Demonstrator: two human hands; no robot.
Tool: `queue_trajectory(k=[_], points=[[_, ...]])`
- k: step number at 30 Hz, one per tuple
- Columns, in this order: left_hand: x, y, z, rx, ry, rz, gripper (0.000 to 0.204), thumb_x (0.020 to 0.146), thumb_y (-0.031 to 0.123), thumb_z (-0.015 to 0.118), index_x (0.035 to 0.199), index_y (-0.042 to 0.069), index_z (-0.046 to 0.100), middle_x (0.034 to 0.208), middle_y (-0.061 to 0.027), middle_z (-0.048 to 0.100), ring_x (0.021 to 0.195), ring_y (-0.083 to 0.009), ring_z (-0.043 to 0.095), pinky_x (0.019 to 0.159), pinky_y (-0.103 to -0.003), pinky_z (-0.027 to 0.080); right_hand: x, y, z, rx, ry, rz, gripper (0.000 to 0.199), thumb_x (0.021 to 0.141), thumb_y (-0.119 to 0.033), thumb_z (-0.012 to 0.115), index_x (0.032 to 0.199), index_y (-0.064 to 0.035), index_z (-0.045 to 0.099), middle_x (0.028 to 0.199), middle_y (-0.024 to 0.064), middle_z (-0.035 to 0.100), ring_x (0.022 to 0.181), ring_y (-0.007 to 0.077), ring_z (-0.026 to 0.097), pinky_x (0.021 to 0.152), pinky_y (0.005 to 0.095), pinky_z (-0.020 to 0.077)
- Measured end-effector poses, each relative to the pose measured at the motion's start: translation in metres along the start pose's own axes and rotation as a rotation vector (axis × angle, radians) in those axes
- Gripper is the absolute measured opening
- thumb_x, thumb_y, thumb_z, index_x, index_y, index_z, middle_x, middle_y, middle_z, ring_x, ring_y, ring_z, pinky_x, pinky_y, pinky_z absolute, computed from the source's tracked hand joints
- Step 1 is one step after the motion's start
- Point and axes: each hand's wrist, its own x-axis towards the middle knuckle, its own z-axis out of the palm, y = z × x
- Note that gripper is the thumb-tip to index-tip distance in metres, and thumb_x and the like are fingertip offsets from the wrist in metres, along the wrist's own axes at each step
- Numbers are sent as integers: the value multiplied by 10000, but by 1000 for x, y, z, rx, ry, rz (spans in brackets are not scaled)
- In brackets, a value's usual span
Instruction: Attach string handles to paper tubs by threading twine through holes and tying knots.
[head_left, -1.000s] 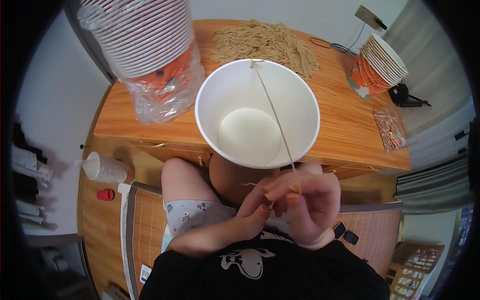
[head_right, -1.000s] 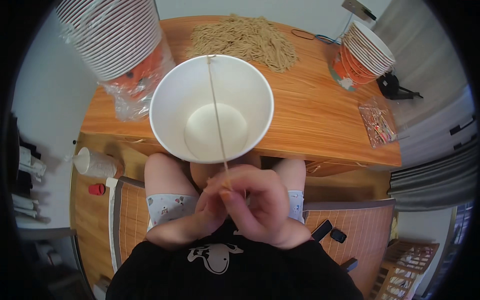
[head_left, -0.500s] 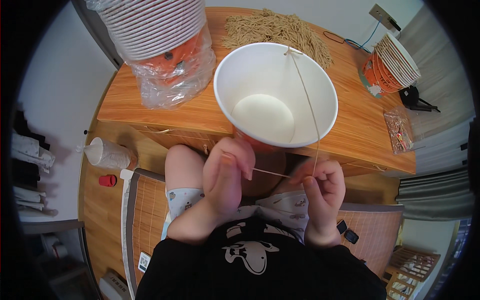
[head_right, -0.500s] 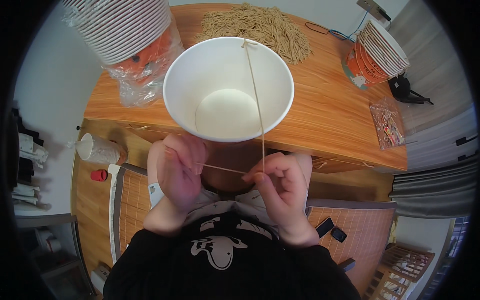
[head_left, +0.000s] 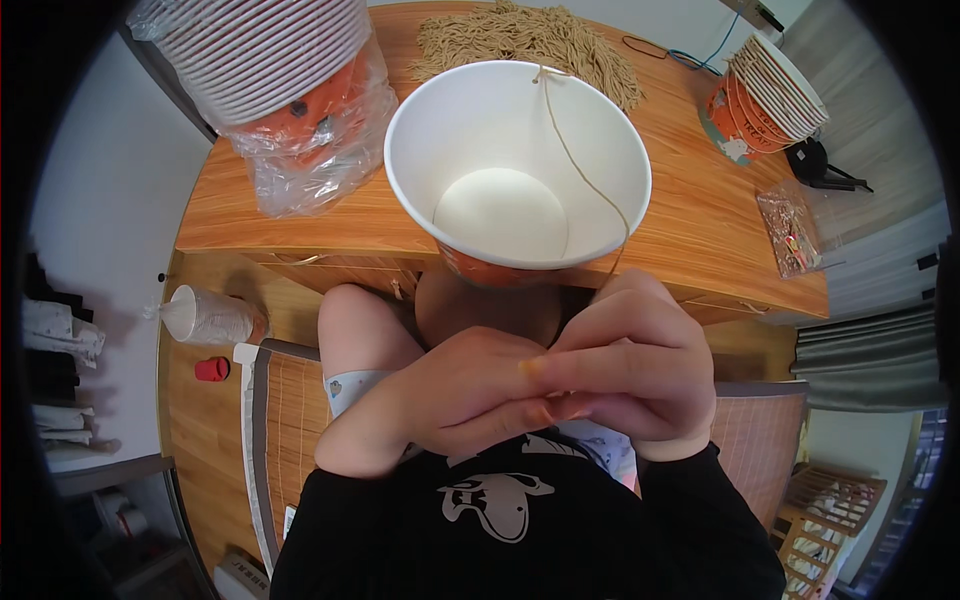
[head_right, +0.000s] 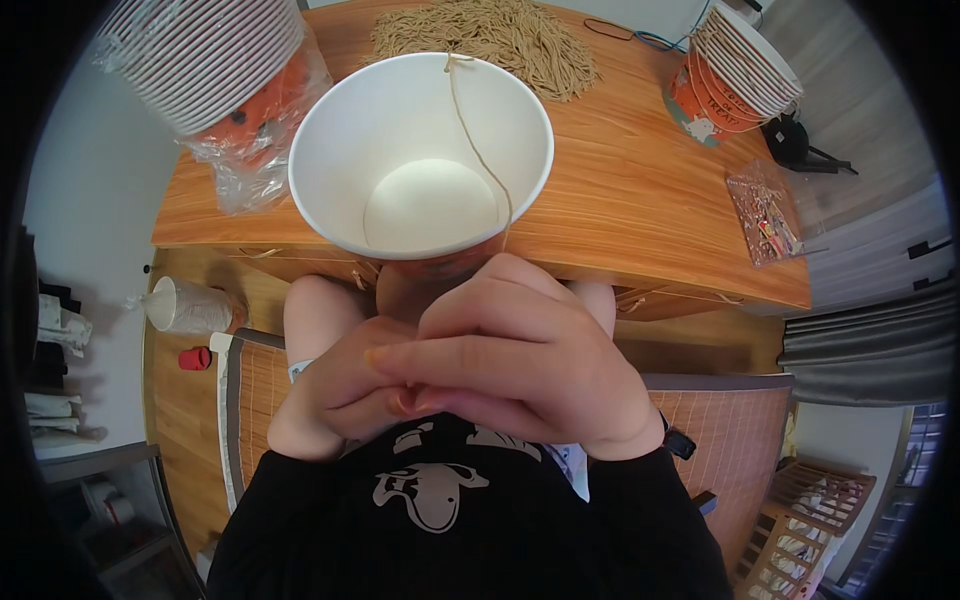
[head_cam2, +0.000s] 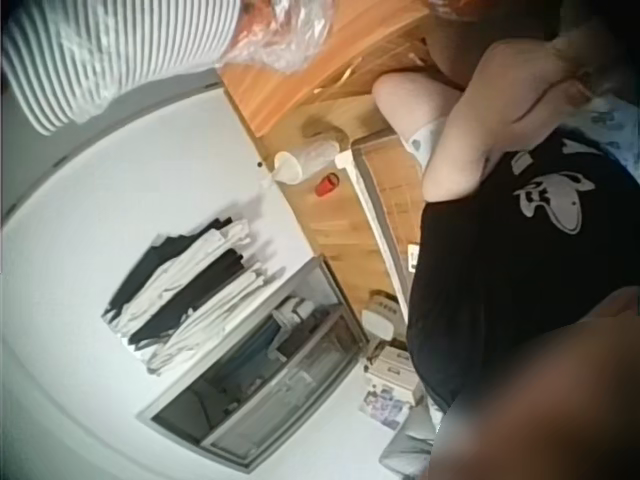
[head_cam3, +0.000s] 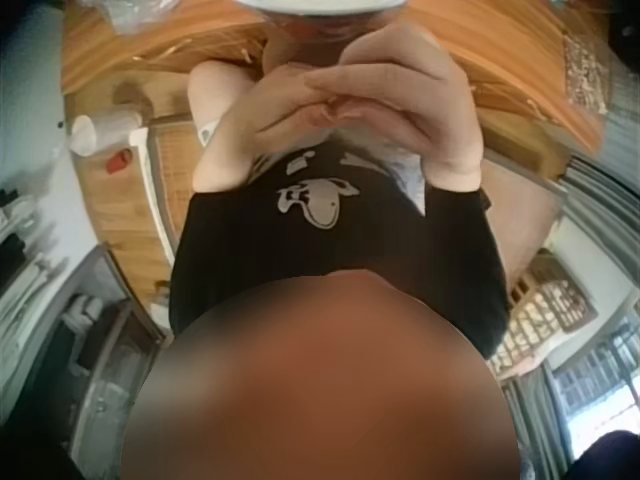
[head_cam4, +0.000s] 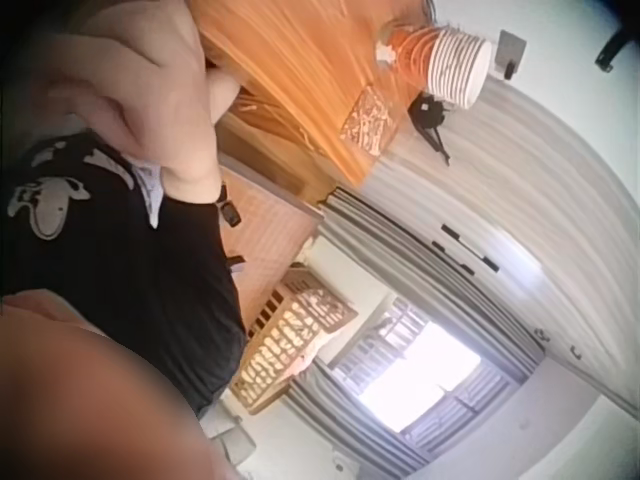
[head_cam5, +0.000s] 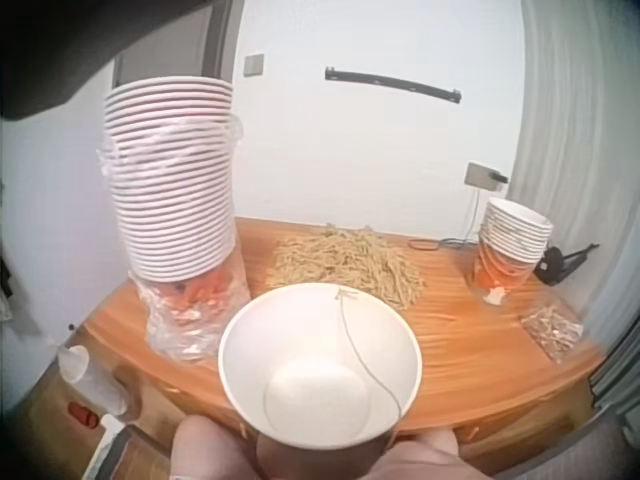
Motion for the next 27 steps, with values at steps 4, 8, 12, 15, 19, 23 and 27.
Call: queue_trajectory(k=[4, 8, 12, 15, 19, 23, 27], points=[[-1, -3, -8, -70, -119, 14, 210, 1011, 238, 554, 990, 43, 630, 793, -95, 626, 744, -333, 633, 641, -400, 491, 1, 4, -3, 21, -37, -62, 117, 814, -218, 788, 896, -134, 782, 881, -5, 682, 708, 162, 558, 624, 281, 425], [-2, -1, -2, -96, 26, 35, 185, 989, 210, 587, 941, 45, 656, 749, -89, 603, 701, -317, 612, 619, -388, 477, 2, -1, 0, -86, 34, -58, 99, 784, -190, 801, 866, -149, 762, 890, -4, 692, 735, 173, 554, 636, 286, 430], [-4, -3, 1, 200, 212, 69, 107, 904, 149, 664, 857, 53, 672, 686, -76, 559, 616, -281, 560, 559, -365, 448, 0, -1, 9, -338, 95, -64, 189, 681, -152, 767, 844, -160, 670, 890, -35, 634, 805, 174, 568, 720, 312, 432], [-6, -4, 1, 358, 264, 124, 76, 845, 127, 700, 841, 56, 673, 664, -67, 540, 582, -263, 540, 527, -357, 431, 2, 0, 10, -429, 25, -132, 184, 672, -176, 717, 834, -158, 630, 853, -34, 612, 812, 172, 566, 730, 311, 416], [-6, -3, -2, 510, 272, 203, 76, 798, 102, 712, 829, 50, 667, 652, -57, 540, 551, -250, 522, 514, -346, 420, 9, -1, 8, -455, -49, -149, 191, 648, -210, 703, 815, -152, 629, 848, -37, 601, 819, 164, 564, 720, 307, 413], [-5, 2, -3, 460, 348, 202, 53, 795, 76, 696, 811, 43, 658, 647, -55, 558, 530, -254, 509, 515, -342, 419, 18, 0, -4, -505, -57, -189, 211, 812, -342, 685, 799, -138, 635, 806, -16, 615, 753, 202, 546, 676, 348, 405], [-2, 1, -5, 673, 514, 81, 41, 827, 50, 655, 794, 26, 649, 653, -72, 594, 551, -272, 546, 534, -349, 431, 29, 5, -14, -478, 70, -152, 427, 981, -480, 565, 822, -97, 668, 754, 30, 624, 711, 216, 524, 646, 359, 404]])
